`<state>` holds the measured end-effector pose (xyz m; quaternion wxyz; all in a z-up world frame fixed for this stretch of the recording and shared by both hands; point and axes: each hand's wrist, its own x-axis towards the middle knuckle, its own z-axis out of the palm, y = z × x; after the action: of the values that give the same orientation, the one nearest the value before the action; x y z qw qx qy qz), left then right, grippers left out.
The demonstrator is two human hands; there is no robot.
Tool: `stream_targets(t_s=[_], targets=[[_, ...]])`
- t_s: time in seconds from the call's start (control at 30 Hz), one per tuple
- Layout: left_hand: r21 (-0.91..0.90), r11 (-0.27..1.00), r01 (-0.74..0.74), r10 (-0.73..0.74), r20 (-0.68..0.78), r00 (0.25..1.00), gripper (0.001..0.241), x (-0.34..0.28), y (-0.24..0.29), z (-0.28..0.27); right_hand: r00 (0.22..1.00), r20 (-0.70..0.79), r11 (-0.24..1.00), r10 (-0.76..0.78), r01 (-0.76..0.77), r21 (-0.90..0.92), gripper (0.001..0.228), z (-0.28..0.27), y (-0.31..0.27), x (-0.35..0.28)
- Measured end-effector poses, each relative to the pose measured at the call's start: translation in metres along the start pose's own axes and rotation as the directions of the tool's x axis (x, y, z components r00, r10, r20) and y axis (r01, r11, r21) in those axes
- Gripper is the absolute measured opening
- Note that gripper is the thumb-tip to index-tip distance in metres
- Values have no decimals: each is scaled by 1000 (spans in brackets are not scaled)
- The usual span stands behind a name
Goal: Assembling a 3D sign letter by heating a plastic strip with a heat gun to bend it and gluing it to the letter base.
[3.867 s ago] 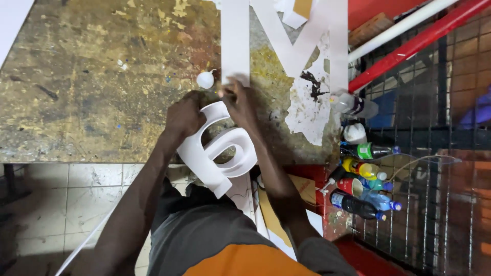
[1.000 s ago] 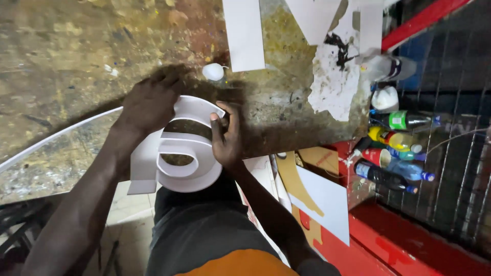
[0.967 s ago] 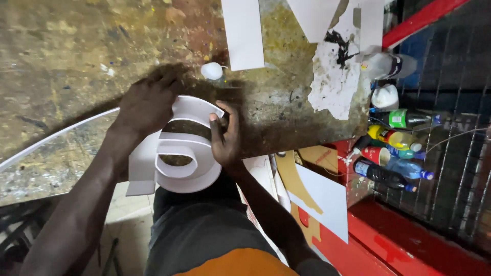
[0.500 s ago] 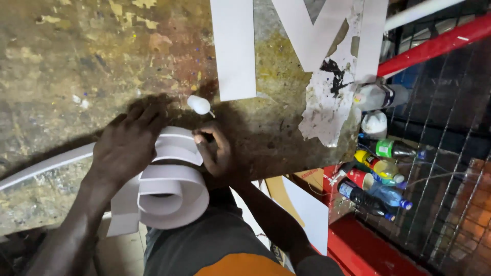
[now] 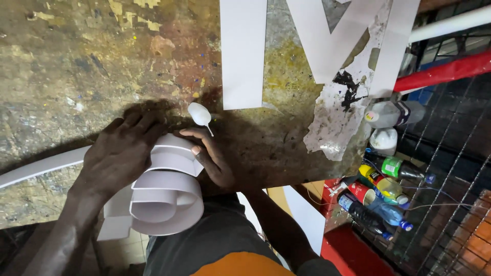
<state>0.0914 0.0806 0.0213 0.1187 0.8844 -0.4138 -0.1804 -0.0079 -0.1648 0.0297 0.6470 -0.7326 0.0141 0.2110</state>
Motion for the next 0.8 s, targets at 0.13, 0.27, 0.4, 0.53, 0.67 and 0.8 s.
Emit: stream_targets(t_s=[0.13, 0.27, 0.4, 0.53, 0.67, 0.8], targets=[[32, 999, -11, 12, -30, 999, 55, 0, 2, 5, 1000, -6, 997, -16, 15, -71, 51, 2, 6, -3], [110, 994, 15, -10, -45, 999, 56, -3, 0, 14, 995, -69, 977, -73, 58, -204, 46, 8, 10, -5], [154, 986, 70, -67, -27, 997, 52, -4, 9, 6, 930, -140, 906, -341, 285, -313, 39, 7, 22, -5], [148, 988, 49, -53, 22, 998, 48, 2, 14, -15, 910, -138, 842, -390, 292, -453, 46, 15, 48, -5], [97, 993, 74, -82, 81, 993, 43, -4, 13, -3, 900, -185, 877, -395, 310, -367, 46, 27, 52, -12], [34, 994, 104, -107, 100, 989, 44, -7, 16, -7, 907, -191, 895, -375, 300, -331, 46, 32, 61, -14]])
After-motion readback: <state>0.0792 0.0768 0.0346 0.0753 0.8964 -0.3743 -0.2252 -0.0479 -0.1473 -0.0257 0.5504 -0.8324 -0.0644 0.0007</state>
